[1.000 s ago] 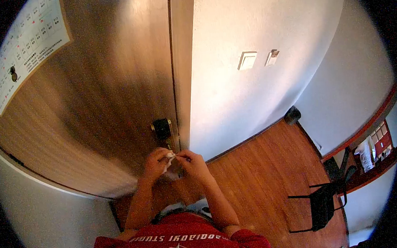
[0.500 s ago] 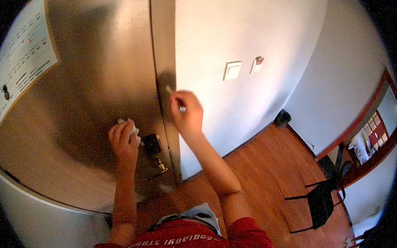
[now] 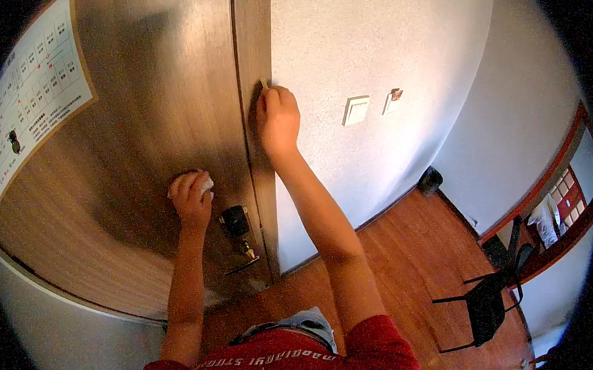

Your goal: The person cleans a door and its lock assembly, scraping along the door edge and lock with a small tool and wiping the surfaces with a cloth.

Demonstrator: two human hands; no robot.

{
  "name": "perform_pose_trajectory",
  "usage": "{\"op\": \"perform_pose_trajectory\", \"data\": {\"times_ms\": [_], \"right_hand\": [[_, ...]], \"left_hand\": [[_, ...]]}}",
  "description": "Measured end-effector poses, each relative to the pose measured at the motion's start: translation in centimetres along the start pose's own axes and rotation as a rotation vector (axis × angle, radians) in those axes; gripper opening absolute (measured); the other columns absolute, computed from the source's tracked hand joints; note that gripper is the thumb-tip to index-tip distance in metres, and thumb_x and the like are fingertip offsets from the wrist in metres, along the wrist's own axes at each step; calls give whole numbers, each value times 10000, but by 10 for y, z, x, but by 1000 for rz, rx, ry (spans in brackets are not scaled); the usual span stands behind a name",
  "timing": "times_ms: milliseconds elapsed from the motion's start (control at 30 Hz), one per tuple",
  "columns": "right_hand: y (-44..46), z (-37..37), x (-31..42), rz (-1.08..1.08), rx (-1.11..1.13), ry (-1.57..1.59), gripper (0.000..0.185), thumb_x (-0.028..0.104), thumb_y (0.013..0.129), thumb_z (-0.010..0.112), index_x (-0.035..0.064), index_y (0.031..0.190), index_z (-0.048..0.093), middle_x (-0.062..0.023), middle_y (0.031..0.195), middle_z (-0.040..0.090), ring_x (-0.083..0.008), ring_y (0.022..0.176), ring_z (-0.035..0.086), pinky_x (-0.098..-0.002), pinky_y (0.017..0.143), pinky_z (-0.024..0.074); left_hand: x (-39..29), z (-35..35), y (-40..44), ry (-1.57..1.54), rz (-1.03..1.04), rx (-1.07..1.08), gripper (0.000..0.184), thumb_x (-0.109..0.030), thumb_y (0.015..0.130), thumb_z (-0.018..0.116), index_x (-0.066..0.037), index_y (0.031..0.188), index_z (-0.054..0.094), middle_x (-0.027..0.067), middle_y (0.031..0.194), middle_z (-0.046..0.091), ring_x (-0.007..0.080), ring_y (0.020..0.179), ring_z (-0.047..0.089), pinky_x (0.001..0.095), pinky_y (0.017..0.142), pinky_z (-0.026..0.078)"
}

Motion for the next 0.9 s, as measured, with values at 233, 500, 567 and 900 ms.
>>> {"op": "perform_pose_trajectory", "data": {"times_ms": [233,500,567,900], "right_hand": [[3,-1,-1,25,-49,-24,109,-28,734,667,1,817,602,-134,834,617,-288,714,604,-355,620,499],[5,-2,-3,50,-29,-9,93,-20,739,668,-6,809,608,-143,828,614,-291,707,606,-348,614,500],[4,-2,-3,53,-23,-25,97,-25,736,668,-7,811,610,-145,829,614,-289,708,610,-344,612,502],[-84,-50,-24,562,-44,198,102,33,803,669,12,850,581,-116,834,629,-191,688,612,-295,627,503]], "left_hand": [[3,4,-3,-20,7,18,363,-10,646,651,-80,1002,645,62,1055,604,296,1024,511,443,925,383],[1,2,-1,-13,23,-7,355,5,656,641,-79,1001,651,59,1049,602,280,1028,513,438,928,379],[0,1,-2,-17,21,-13,336,4,673,636,-73,1000,652,60,1050,603,280,1026,515,435,933,373],[-38,-16,92,-83,165,-262,254,8,717,624,-65,960,611,79,1020,568,289,970,521,435,884,390]]}}
Point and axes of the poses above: each hand's wrist, its own y-axis towards the middle knuckle, its own z-axis out of the palm, x = y × z, the point moved 9 cm from there along y, towards the middle knuckle
